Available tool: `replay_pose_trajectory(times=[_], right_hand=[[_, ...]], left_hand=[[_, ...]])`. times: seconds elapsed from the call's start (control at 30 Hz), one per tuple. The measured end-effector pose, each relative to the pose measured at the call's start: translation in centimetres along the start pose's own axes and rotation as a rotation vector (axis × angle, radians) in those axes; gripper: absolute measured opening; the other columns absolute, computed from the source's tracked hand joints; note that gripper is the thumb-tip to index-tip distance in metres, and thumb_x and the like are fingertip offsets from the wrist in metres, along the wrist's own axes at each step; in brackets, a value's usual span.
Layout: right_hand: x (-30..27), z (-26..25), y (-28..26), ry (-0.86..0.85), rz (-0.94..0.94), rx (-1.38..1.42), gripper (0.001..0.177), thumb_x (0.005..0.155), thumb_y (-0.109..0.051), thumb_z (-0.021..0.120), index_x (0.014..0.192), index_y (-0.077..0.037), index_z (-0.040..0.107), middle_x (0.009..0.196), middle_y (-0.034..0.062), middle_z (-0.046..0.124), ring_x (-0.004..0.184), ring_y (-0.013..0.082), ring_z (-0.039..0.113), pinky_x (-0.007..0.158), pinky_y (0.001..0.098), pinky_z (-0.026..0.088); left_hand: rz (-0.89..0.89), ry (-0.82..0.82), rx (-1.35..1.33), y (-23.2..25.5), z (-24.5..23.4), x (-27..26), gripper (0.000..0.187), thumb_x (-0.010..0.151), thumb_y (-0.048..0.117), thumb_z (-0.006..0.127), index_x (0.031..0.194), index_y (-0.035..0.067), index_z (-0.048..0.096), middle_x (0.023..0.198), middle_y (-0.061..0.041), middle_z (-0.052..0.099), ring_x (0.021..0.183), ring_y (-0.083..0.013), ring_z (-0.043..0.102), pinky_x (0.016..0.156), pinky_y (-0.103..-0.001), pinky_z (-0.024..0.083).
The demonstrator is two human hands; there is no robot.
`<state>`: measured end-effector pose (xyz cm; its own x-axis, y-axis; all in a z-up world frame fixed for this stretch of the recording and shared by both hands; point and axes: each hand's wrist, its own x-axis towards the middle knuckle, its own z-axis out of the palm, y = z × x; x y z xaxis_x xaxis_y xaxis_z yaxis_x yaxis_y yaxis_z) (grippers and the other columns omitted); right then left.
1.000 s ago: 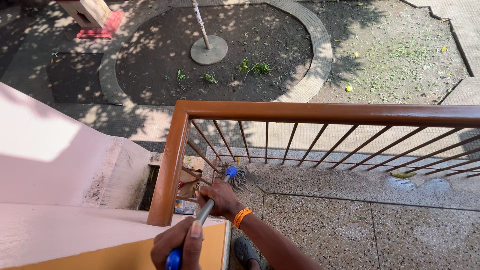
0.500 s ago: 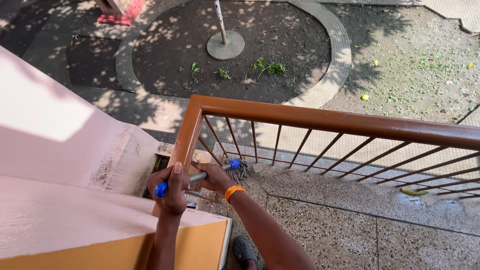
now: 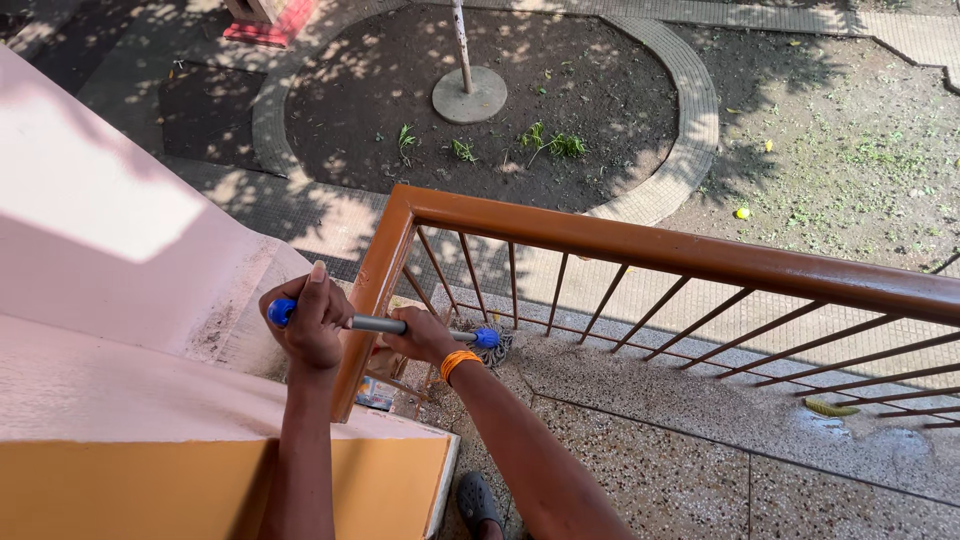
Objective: The person mops the floor of a balcony by hand using a mop and a bucket of water, repeatedly dipping the mop into the bucket and scrubbing the tiles and the base of the wall.
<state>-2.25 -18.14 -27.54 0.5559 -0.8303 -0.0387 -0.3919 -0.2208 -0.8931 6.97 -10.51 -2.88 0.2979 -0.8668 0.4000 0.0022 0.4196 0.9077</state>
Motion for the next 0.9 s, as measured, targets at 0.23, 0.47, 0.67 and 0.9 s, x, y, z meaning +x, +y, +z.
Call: replay_pose_trajectory(times=[0.23,0.47,0.67,0.9], right_hand=[[-1.6,-1.5,-0.1,-0.009,0.074,-0.05,0.021,0.084,-0.034,0.071,0.086,-0.013,0.07,0.078,0.0109,0.074,0.077,0.0273,0.073,0.086,0.0431,0.054],[-2.9,-1.7,0.3,-0.015,0.112,-0.087,0.022,0.083,-0.036,0.069,0.085,-0.014,0.07,0.085,0.0103,0.074,0.084,0.0309,0.073,0.092,0.0458,0.053],[-5.4,-1.1,1.2,0.012,0.11,-0.096,0.02,0.085,-0.035,0.067,0.087,-0.015,0.07,0.088,0.0118,0.074,0.085,0.0324,0.073,0.093,0.0457,0.055],[-6.4,-1.8,1.2,-0.042,0.187,-0.08,0.021,0.086,-0.033,0.066,0.093,-0.015,0.074,0.085,0.0087,0.075,0.082,0.0272,0.074,0.091,0.0421,0.056]], left_hand=[[-0.039,-0.02,-0.042,0.5,1.5,0.3,0.056,0.108,0.019,0.052,0.055,0.01,0.036,0.047,0.0,0.033,0.039,-0.0107,0.03,0.041,-0.03,0.029],[-0.062,-0.001,-0.133,0.1,1.5,0.0,0.054,0.109,0.019,0.052,0.058,0.011,0.036,0.049,0.0,0.031,0.04,-0.0105,0.027,0.041,-0.03,0.028],[-0.074,0.003,-0.143,-0.5,1.8,-1.9,0.054,0.107,0.017,0.052,0.057,0.012,0.035,0.047,-0.001,0.031,0.038,-0.011,0.028,0.04,-0.03,0.028],[-0.089,-0.026,-0.134,-0.2,2.6,-2.3,0.054,0.107,0.019,0.053,0.056,0.013,0.036,0.047,-0.001,0.031,0.037,-0.0118,0.029,0.039,-0.03,0.028]])
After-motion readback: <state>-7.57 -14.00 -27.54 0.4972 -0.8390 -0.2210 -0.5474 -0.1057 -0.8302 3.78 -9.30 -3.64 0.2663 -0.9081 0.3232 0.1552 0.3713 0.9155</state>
